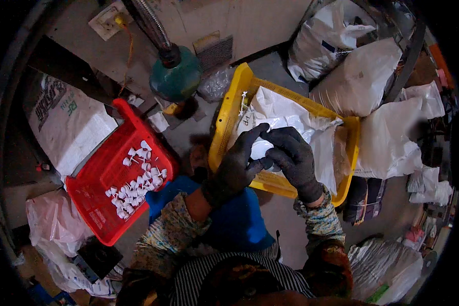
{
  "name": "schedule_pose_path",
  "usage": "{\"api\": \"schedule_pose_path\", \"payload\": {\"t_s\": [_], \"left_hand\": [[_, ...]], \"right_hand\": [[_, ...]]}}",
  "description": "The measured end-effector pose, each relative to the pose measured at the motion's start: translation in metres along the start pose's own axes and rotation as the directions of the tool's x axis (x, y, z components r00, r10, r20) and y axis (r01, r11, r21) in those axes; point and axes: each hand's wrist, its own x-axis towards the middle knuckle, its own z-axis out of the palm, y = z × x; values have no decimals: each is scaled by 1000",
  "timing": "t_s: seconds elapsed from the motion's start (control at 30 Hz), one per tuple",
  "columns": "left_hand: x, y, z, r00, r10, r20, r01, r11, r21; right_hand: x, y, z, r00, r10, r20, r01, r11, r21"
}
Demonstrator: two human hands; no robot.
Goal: The person repeatedly picks small white plastic components from a red basket and a yellow tray, then joins them by hand. The assembled units are placed back into the red basket. The process is repetitive and involves handling multiple small parts.
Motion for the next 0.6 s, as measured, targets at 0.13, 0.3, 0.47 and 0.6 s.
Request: {"api": "schedule_pose_path", "payload": {"t_s": [0.13, 0.3, 0.47, 0.6], "left_hand": [[-1, -2, 5, 997, 68, -46, -66, 997, 51], [-1, 4, 7, 996, 88, -25, -82, 980, 180], [0, 14, 5, 994, -97, 48, 94, 994, 58], [3, 23, 0, 996, -75, 38, 69, 989, 128]], "right_hand": [[-5, 1, 3, 997, -75, -9, 74, 994, -75], [-21, 7, 12, 996, -65, -61, 60, 995, -77], [-13, 18, 0, 997, 43, 71, -58, 972, 226], [-12, 9, 1, 954, 234, 189, -287, 894, 343]]}}
